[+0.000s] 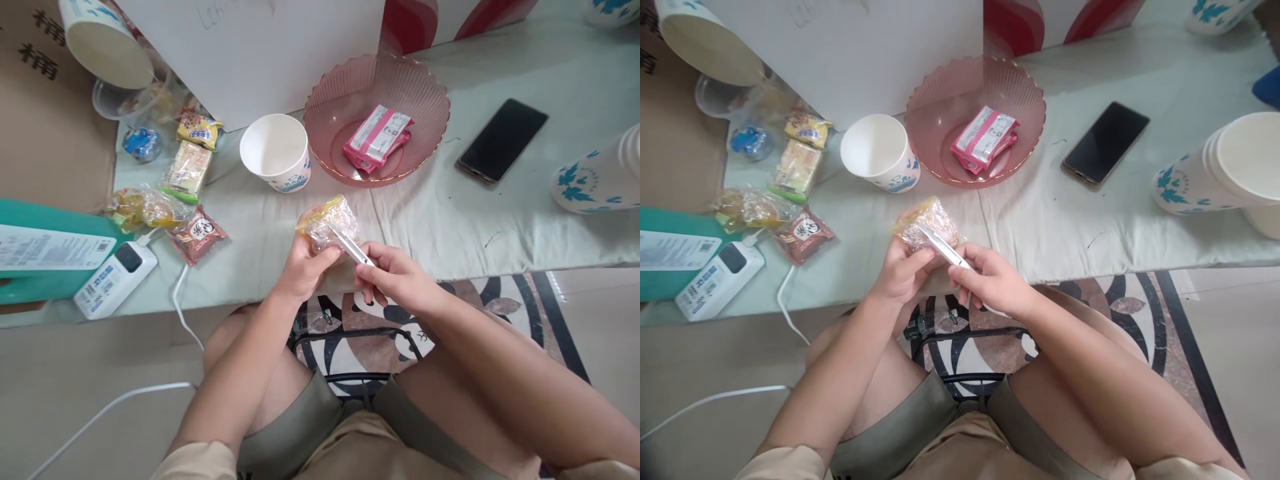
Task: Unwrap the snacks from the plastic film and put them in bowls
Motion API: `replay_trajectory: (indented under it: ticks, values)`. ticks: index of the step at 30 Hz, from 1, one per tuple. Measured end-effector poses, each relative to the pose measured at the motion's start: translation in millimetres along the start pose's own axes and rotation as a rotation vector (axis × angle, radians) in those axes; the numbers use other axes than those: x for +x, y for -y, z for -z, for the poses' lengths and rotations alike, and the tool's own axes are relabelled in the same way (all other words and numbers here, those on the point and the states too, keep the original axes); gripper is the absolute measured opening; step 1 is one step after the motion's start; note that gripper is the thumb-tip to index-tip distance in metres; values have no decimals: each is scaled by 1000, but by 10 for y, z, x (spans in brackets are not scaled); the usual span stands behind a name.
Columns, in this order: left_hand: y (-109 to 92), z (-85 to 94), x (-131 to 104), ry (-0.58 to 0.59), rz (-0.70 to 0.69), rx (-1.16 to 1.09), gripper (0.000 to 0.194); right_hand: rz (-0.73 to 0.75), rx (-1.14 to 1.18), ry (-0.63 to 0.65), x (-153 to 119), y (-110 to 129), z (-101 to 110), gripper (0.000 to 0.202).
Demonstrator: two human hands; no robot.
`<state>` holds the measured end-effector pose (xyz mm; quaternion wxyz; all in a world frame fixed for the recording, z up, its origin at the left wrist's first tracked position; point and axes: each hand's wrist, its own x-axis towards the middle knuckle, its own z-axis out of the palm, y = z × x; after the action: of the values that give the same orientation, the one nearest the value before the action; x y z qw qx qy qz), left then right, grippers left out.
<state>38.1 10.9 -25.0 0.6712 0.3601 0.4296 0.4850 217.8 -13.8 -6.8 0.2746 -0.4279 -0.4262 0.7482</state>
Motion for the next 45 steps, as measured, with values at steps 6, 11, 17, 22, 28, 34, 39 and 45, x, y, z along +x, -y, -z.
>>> replay_trajectory:
  ticks: [6, 11, 17, 22, 28, 34, 39, 45]
  values:
    - [93, 113, 50, 45, -106, 108, 70, 161, -141, -215, -24, 10, 9, 35]
    - [82, 107, 41, 87, -122, 117, 70, 160, -363, -222, -7, -15, 44, 43]
    - [-258, 198, 36, -51, -88, -38, 60, 11, -419, -136, -29, 11, 26, 46]
    - [-408, 394, 73, -159, -143, -67, 49, 45, -585, -305, -37, 57, 174, 43]
    - [-178, 393, 107, -118, -159, -7, 72, 391, -1211, -789, 49, -34, 583, 25]
    - [42, 233, 57, -47, -223, 290, 62, 604, -1221, -761, 68, -81, 492, 31]
    - [38, 123, -16, -180, -460, 751, 27, 735, -1028, -381, 115, -179, 189, 39]
    - [-74, 193, -12, -247, -353, 735, 20, 680, -895, -309, 139, -211, 154, 27]
